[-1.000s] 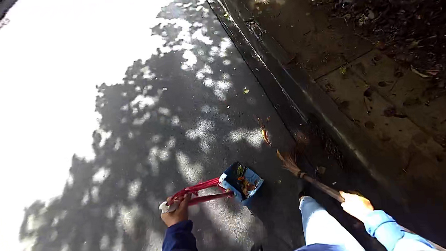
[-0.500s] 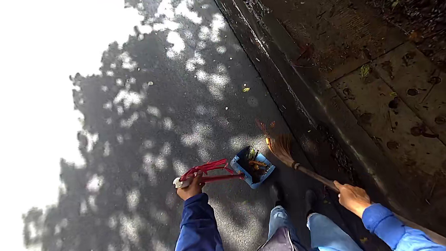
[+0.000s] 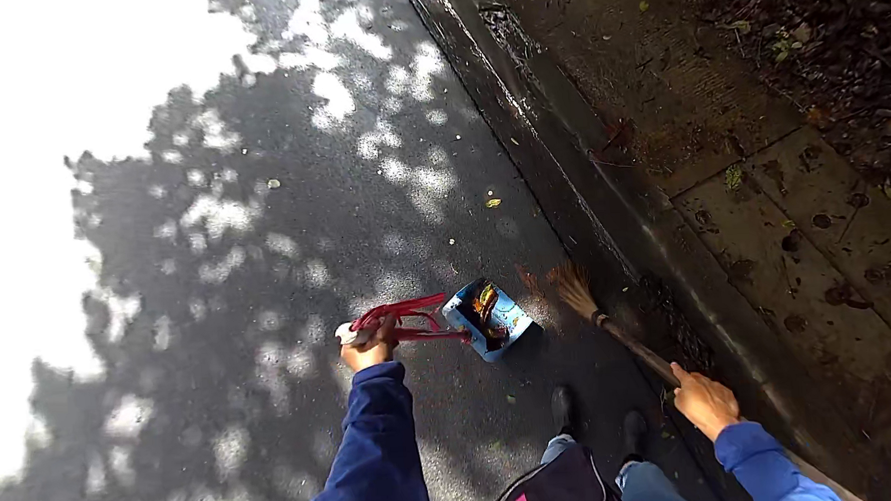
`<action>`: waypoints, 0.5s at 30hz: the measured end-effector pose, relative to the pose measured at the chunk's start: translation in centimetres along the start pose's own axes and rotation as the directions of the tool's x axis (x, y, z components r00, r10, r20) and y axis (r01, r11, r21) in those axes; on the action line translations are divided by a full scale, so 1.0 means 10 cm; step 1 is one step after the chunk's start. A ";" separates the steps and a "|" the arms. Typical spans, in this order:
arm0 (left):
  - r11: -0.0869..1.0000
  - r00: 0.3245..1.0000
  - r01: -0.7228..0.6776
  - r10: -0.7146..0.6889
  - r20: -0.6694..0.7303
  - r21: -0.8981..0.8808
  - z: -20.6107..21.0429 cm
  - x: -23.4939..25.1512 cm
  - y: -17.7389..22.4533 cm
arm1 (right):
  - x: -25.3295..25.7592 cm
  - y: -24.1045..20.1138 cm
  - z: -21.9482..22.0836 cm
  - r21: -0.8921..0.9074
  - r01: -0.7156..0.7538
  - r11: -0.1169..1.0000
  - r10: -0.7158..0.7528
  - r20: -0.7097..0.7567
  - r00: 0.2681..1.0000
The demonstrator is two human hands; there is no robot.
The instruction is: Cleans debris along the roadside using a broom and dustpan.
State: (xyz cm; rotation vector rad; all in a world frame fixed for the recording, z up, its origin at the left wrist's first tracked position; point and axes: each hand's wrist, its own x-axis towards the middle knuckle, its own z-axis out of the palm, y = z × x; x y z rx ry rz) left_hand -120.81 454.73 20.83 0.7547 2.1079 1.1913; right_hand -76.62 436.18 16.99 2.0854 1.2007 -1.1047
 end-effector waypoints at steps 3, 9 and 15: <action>0.994 0.993 -0.098 0.096 0.065 0.039 0.38 0.22 0.06 | 0.04 -0.30 0.13 0.007 0.129 0.992 -0.129 0.100 0.987; 0.970 0.949 -0.230 0.208 0.235 0.072 0.77 0.48 0.32 | -0.51 0.02 -0.22 0.046 0.044 0.998 -0.045 0.038 0.998; 0.941 0.905 -0.318 0.265 0.333 0.114 1.08 0.50 0.42 | -0.10 -0.37 -0.01 0.020 -0.079 0.997 0.080 -0.064 0.995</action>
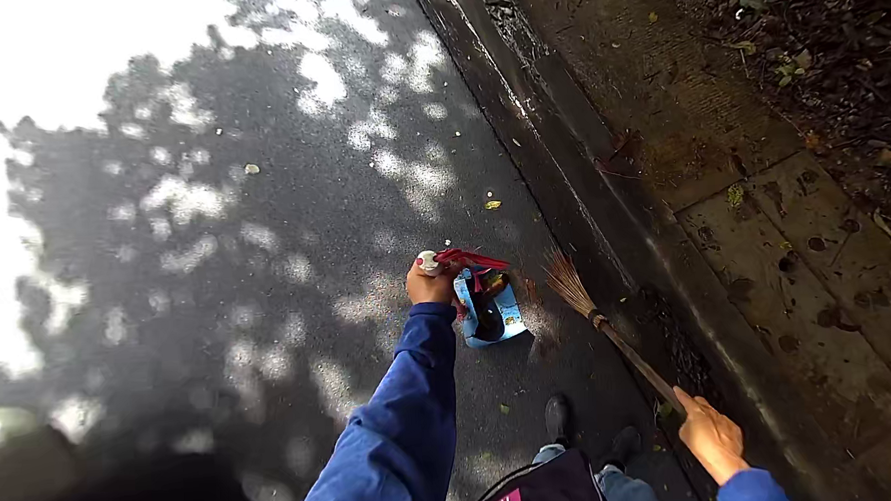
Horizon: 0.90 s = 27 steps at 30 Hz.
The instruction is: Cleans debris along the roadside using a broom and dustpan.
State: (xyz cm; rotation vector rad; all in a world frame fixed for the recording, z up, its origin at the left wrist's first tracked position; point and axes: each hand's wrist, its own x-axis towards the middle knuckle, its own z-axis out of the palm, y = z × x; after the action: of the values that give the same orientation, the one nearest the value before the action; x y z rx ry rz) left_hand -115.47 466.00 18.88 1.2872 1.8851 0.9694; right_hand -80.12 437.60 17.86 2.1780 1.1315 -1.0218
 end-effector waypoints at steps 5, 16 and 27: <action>0.997 0.998 -0.002 -0.003 0.065 0.080 0.11 0.02 0.09 | 0.31 -0.11 -0.02 0.021 0.185 0.983 -0.186 0.173 0.967; 0.992 0.996 0.014 -0.026 0.090 0.124 0.09 0.08 0.08 | 0.26 -0.17 -0.11 -0.065 0.029 0.997 -0.027 0.022 0.999; 0.998 0.993 -0.033 0.026 0.117 0.056 0.02 0.10 -0.09 | -0.25 0.20 -0.33 0.059 0.022 0.998 -0.024 0.031 0.999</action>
State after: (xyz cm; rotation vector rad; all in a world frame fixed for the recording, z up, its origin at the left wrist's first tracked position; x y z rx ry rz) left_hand -116.00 466.78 17.86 1.3788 1.8209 0.8418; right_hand -78.04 437.59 21.95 2.1909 1.1286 -1.1084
